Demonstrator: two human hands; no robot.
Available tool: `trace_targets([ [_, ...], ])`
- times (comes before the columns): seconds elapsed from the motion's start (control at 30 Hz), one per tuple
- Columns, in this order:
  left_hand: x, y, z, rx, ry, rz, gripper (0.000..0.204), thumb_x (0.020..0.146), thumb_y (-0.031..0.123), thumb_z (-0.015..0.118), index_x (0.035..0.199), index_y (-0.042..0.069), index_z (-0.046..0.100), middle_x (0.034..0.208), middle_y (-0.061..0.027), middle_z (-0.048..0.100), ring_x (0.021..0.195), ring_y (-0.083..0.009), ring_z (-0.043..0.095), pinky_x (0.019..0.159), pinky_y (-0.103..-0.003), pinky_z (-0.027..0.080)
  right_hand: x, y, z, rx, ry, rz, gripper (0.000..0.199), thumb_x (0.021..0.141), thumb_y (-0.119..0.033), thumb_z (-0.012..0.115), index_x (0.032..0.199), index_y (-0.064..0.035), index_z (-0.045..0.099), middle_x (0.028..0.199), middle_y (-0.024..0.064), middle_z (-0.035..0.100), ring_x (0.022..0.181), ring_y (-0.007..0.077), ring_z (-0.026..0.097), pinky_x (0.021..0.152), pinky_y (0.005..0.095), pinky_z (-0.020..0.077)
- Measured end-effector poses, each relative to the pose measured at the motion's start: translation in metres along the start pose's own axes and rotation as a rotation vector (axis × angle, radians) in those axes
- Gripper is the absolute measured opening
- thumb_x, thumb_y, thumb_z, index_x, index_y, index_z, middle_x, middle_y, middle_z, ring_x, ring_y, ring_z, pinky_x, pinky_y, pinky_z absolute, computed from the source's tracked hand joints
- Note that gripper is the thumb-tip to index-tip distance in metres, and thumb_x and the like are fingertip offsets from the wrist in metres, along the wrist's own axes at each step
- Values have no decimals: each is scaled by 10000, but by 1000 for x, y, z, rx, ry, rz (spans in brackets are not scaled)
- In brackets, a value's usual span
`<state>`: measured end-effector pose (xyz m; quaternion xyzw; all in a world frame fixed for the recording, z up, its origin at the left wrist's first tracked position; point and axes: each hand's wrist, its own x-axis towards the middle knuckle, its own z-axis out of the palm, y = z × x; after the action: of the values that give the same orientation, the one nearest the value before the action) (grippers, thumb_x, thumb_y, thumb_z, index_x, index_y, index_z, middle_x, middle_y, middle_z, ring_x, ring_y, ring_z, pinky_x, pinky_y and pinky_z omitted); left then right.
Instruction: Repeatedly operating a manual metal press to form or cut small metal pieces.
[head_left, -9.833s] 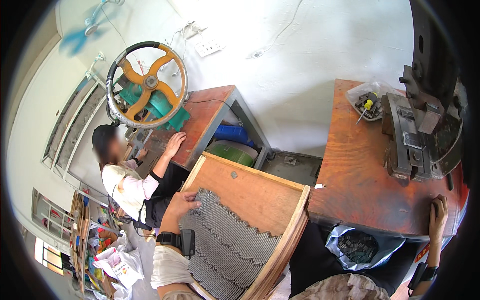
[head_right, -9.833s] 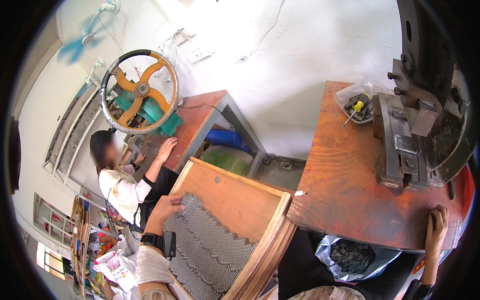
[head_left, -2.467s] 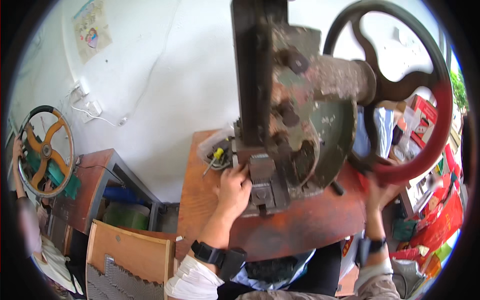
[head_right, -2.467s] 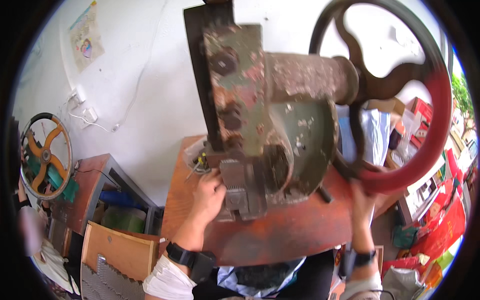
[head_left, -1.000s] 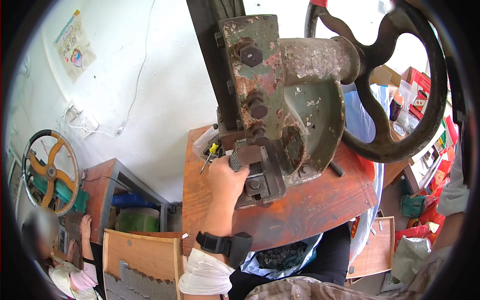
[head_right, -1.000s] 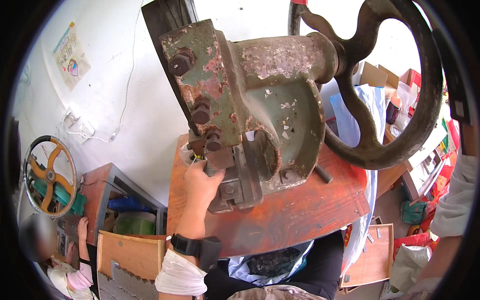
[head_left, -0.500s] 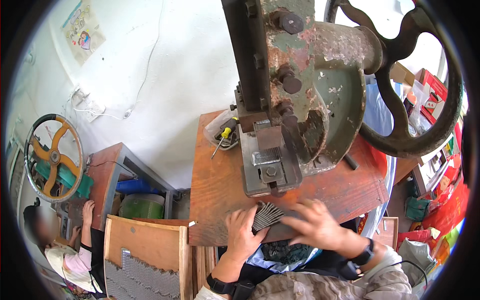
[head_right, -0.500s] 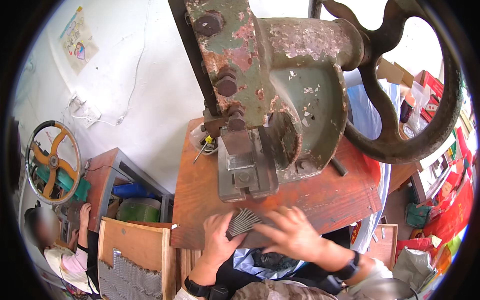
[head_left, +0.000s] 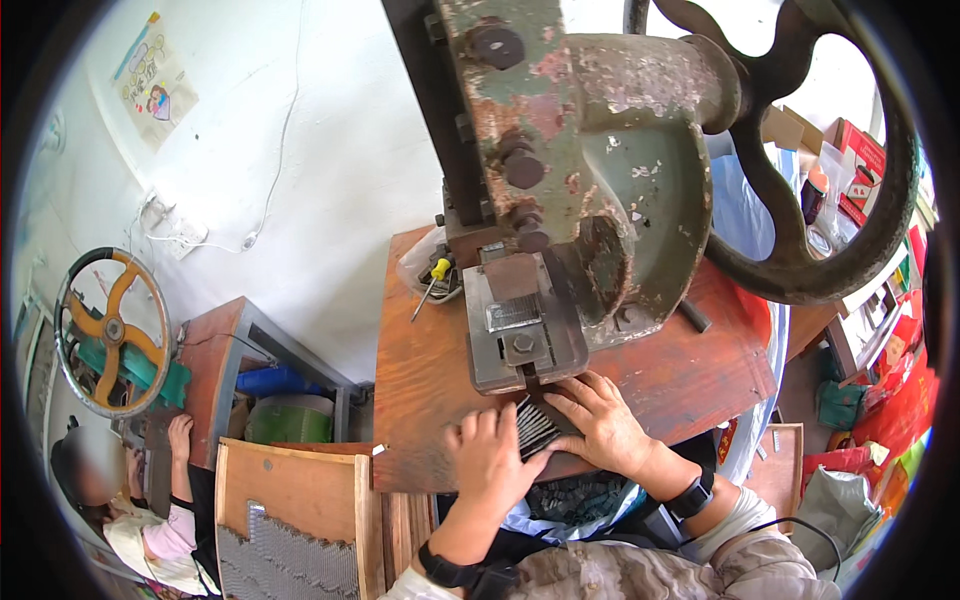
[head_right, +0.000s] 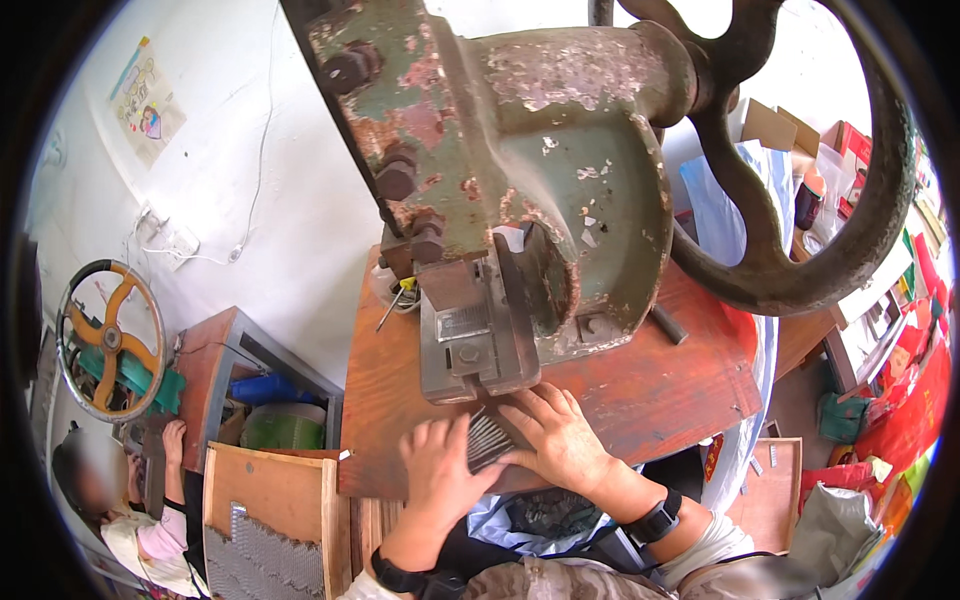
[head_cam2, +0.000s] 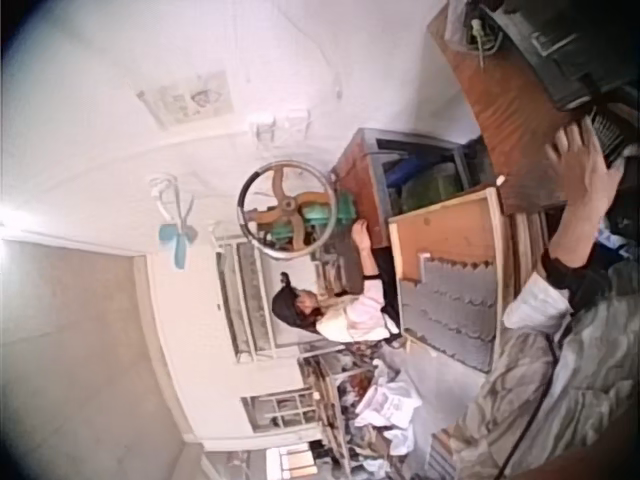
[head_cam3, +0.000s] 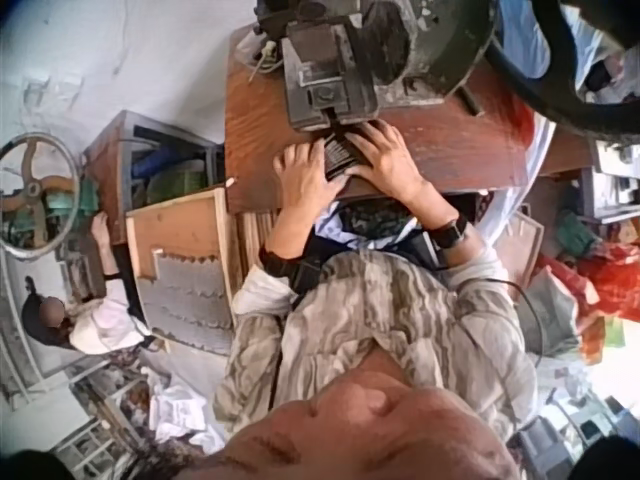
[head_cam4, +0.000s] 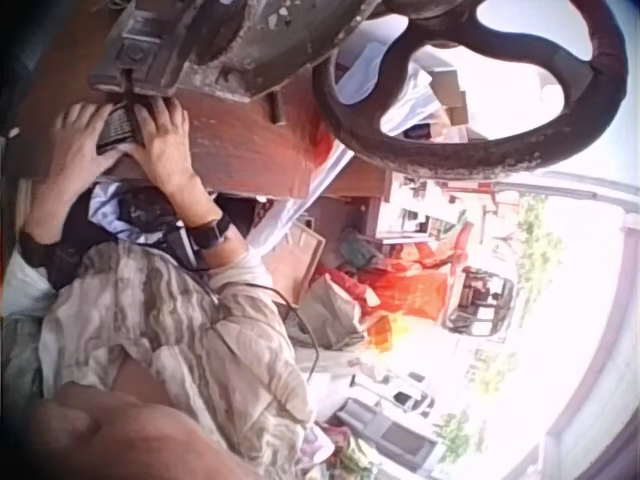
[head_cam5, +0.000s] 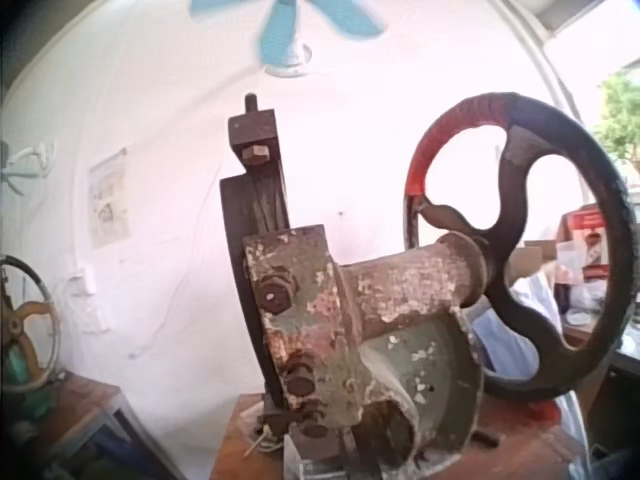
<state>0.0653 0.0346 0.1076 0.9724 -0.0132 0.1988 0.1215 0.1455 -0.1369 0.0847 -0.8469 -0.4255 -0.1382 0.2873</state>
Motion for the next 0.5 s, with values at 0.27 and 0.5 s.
trace_targets([
  [0.27, -20, -16, 20, -682, 221, -341, 414, 820, 348, 689, 1026, 13, 560, 817, -132, 585, 776, -276, 576, 669, -408, 445, -4, 3, 1, 216, 124, -24, 503, 679, -267, 767, 1114, -56, 628, 1170, 157, 575, 1111, 376, 500, 944, 445, 444],
  [0.5, -47, -7, -20, -2349, 1, -957, 549, 854, 582, 499, 1006, 59, 571, 792, -67, 492, 739, -197, 451, 691, -358, 387, -8, 13, -1, 200, 156, -41, 397, 682, -214, 766, 1014, -29, 654, 1062, 147, 605, 1043, 357, 526, 894, 436, 464],
])
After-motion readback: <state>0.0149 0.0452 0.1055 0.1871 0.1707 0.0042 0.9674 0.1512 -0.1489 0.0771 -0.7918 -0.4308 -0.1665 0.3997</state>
